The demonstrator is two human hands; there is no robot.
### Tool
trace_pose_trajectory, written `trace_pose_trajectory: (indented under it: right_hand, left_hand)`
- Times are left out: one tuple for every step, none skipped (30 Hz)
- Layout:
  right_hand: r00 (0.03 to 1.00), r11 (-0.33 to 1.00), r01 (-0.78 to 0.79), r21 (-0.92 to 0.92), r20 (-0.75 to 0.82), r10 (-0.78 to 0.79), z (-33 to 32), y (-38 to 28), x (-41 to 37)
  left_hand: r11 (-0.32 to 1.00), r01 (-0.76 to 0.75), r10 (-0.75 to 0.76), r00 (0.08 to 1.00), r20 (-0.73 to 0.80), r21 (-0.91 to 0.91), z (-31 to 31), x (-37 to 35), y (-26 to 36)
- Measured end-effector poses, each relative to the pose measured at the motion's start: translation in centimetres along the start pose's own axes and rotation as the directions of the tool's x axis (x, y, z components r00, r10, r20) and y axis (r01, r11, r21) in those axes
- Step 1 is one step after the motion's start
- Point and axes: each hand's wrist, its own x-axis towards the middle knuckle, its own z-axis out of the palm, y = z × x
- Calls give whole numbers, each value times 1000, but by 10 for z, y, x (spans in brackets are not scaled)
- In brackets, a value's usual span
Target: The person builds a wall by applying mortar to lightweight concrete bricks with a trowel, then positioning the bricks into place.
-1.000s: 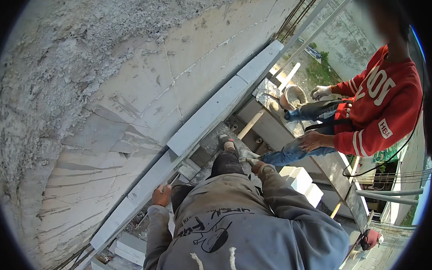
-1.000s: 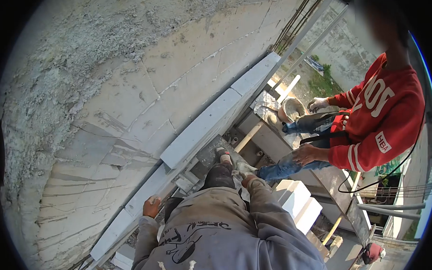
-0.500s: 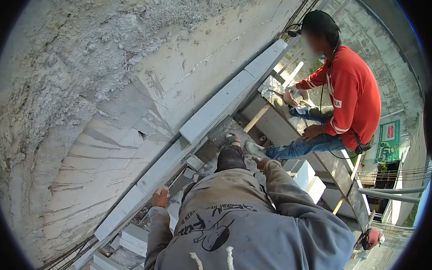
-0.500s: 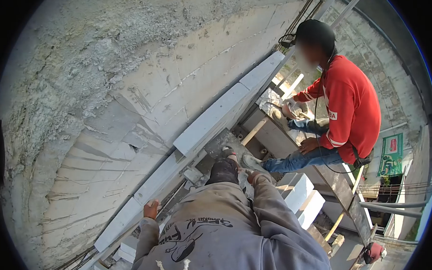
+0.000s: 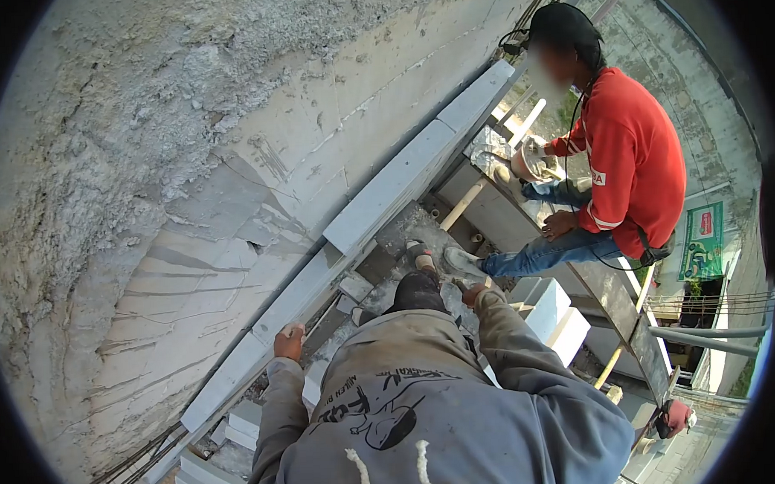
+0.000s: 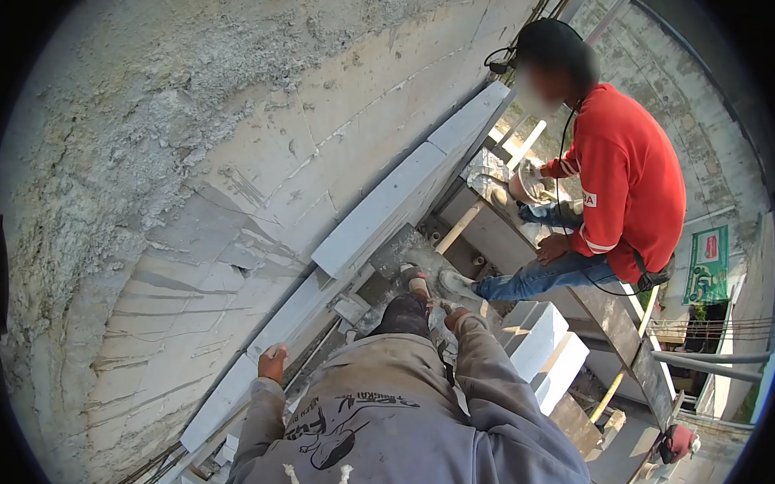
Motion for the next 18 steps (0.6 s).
trace_pose_trajectory:
  right_hand:
    - [999, 998, 32, -60, 32, -30, 0, -2, -8]
    - [996, 991, 66, -117, 68, -59, 2, -4, -16]
    - [994, 986, 85, -146, 85, -73, 7, -3, -11]
    - [991, 979, 104, -174, 102, -87, 12, -1, -7]
    - [999, 999, -32, 41, 23, 31, 25, 2, 5]
    - [997, 991, -74, 110, 12, 73, 26, 2, 1]
    - [993, 977, -113, 181, 0, 115, 27, 2, -3]
    - [988, 956, -148, 251, -11, 156, 28, 2, -7]
    - [989, 958, -149, 247, 14, 150, 32, 4, -3]
    - [989, 958, -150, 243, 38, 145, 37, 8, 4]
    - [989, 959, -151, 242, 34, 147, 42, 11, 11]
    - [991, 965, -103, 241, -59, 121, 52, 19, 29]
    - [984, 970, -55, 236, -151, 92, 51, 17, 30]
    - [984, 971, -55, 233, -153, 93, 50, 18, 31]
    - [991, 980, -37, 195, -117, 61, 43, 15, 21]
    - [994, 984, -27, 175, -101, 45, 38, 11, 15]
    - [996, 988, -16, 155, -86, 29, 32, 7, 10]
    - [996, 986, -5, 167, -81, 19, 28, 4, 8]
  left_hand:
    - [1000, 6, -6, 1000, 11, 30, -3, -6, 20]
    - [998, 13, -14, 1000, 23, 62, -5, -10, 29]
    - [998, 15, -17, 1000, 23, 62, -5, -8, 21]
    - [998, 58, -59, 998, 39, 14, -3, -5, 8]
    - [994, 102, -100, 993, 56, -35, -3, -4, -3]
    - [994, 105, -103, 993, 55, -36, -2, -7, -7]
    - [985, 156, -152, 987, 55, -72, -1, -11, -12]
    - [973, 204, -199, 978, 57, -106, 0, -13, -15]
    - [973, 203, -198, 979, 57, -108, -1, -18, -14]
    - [972, 212, -206, 976, 69, -104, -3, -24, -11]
    - [970, 221, -213, 974, 79, -102, -3, -28, -11]
    - [970, 220, -212, 974, 80, -106, -2, -29, -19]
    - [959, 243, -235, 969, 70, -147, -1, -29, -27]
    - [945, 267, -260, 964, 62, -188, 0, -29, -35]
    - [944, 268, -261, 963, 61, -192, 0, -31, -37]
    - [940, 278, -272, 961, 58, -196, -1, -33, -35]
    - [937, 287, -281, 958, 54, -201, -2, -34, -34]
    - [937, 283, -278, 959, 54, -204, -2, -33, -34]
